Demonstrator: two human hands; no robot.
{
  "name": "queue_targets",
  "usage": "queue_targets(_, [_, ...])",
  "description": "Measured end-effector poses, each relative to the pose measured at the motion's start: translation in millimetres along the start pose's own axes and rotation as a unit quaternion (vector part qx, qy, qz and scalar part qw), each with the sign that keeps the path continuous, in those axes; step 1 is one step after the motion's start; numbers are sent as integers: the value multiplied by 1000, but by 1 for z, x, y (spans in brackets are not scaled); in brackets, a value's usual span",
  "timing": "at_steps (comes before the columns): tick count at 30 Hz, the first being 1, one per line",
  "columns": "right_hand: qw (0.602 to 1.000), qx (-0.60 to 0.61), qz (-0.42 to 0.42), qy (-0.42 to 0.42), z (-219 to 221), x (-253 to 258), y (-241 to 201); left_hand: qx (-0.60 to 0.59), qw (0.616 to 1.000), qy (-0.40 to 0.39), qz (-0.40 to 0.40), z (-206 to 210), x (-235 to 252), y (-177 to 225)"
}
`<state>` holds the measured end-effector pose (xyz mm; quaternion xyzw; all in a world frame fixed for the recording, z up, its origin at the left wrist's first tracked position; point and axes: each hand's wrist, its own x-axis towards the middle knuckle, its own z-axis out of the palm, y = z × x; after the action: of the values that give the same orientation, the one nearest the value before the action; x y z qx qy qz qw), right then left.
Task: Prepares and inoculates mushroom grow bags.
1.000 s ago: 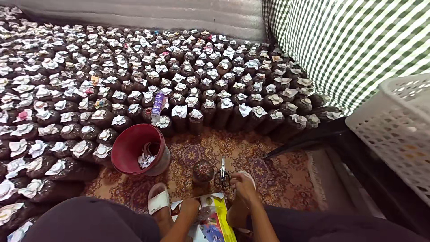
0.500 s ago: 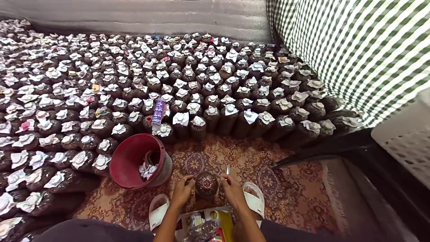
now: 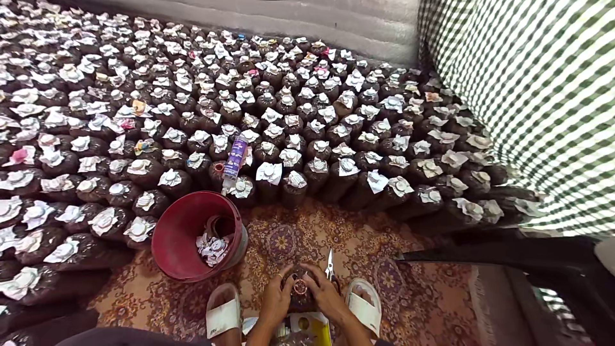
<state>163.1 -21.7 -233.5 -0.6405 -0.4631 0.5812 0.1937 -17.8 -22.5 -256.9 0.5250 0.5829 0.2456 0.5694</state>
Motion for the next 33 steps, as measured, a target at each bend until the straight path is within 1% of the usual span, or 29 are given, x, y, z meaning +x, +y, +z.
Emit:
queue_targets(2, [999, -20, -15, 34, 8, 1, 3, 2, 1000, 12, 6, 1, 0, -2])
queue_targets(4, [999, -21, -14, 38, 8, 1, 3, 2, 1000, 10, 1, 0, 0, 0])
queue_targets(6, [1000, 10, -3, 22, 4, 1, 2, 2, 1000, 8, 2, -1, -1, 1])
queue_targets(9, [995, 94, 27, 7, -4, 0, 7, -11, 1000, -3, 2, 0, 3, -1])
queue_targets(12, [983, 163, 77, 41, 8, -13, 13, -28, 998, -20, -53, -4, -4, -2])
queue_targets(14, [973, 186, 115, 78, 22, -27, 4, -21, 992, -35, -123, -7, -11, 4])
queue_targets(16, [972, 165, 130, 102, 34, -39, 0, -13, 983, -51, -177, -5, -21, 9])
queue_targets(17, [976, 138, 117, 122, 40, -39, 0, -15, 982, -43, -183, -4, -23, 10])
queue_targets(18, [978, 119, 97, 142, 43, -37, 2, -15, 984, -23, -175, -1, -24, 10])
queue_targets(21, [977, 100, 61, 179, 45, -30, 11, 36, 994, 42, -95, 9, -25, 4])
queue_targets(22, [977, 101, 58, 180, 43, -28, 12, 46, 994, 51, -82, 10, -24, 4])
queue_targets(24, [977, 126, 77, 154, 35, -27, 11, 33, 994, 37, -93, 6, -20, 3])
queue_targets(25, [974, 158, 96, 127, 29, -29, 9, -4, 994, 14, -111, 2, -18, 1])
queue_targets(27, [956, 250, 135, 77, 11, -32, 3, -115, 980, -49, -157, -9, -12, 4])
queue_targets(29, [939, 305, 151, 48, 5, -41, 1, -169, 963, -87, -193, -20, -14, 11])
queue_targets(31, [945, 286, 147, 51, 11, -47, 2, -144, 967, -91, -190, -21, -20, 13])
queue_targets(33, [967, 217, 105, 86, 17, -41, 3, -53, 988, -64, -128, -16, -14, 11])
